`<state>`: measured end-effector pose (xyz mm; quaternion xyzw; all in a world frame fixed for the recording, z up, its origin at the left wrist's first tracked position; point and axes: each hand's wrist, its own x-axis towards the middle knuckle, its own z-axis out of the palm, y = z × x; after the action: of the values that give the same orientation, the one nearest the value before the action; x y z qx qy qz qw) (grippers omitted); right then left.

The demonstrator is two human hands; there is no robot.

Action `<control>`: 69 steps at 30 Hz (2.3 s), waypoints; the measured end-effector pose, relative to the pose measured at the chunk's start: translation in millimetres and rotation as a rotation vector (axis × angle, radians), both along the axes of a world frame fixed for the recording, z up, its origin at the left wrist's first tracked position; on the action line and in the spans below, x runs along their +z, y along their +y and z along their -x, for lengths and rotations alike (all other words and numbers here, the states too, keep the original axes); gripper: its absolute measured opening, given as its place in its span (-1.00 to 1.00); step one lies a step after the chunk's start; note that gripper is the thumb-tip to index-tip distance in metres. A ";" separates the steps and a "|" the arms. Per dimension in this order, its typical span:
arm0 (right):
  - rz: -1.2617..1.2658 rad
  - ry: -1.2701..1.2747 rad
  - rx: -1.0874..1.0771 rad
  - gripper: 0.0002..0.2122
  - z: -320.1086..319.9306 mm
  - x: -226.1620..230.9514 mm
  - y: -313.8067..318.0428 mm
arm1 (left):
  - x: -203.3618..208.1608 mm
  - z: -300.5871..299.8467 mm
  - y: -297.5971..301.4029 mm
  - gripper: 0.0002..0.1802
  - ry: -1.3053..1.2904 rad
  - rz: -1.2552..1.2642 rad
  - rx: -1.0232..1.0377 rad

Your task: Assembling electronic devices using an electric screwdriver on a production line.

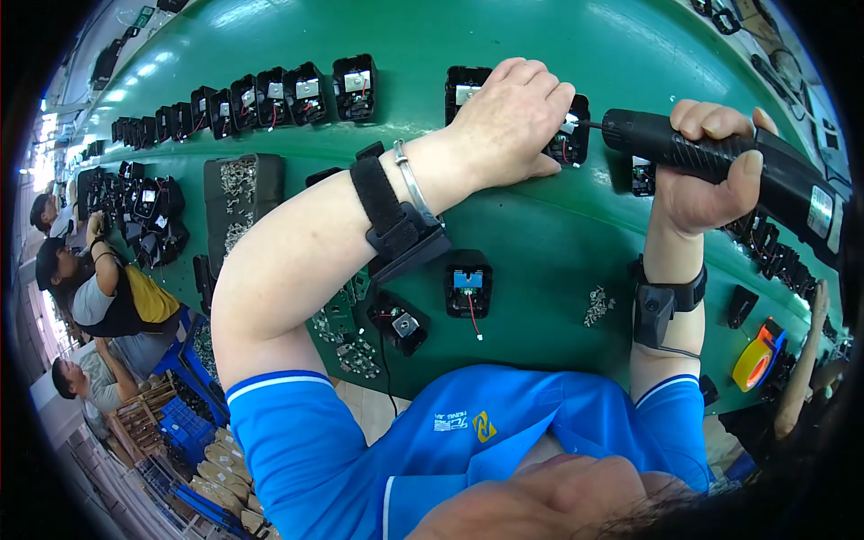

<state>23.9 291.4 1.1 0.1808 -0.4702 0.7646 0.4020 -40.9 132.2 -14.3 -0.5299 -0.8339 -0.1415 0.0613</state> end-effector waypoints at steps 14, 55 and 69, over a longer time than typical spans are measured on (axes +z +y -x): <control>-0.022 -0.048 -0.028 -0.66 7.7 -8.3 -9.4 | -2.3 2.3 -1.7 -0.41 0.067 -0.036 0.008; 0.102 -0.169 -0.219 -0.63 -169.6 -0.1 67.1 | -13.3 -121.9 57.3 -0.84 -0.309 0.200 -0.396; 0.016 -0.104 -0.153 -0.58 -164.3 8.8 73.4 | -5.5 -110.5 52.0 -0.91 -0.056 0.187 -0.544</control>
<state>188.2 364.8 9.9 0.1009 -0.4968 0.7438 0.4357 69.5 184.2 -19.8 -0.7333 -0.6720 -0.0897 -0.0512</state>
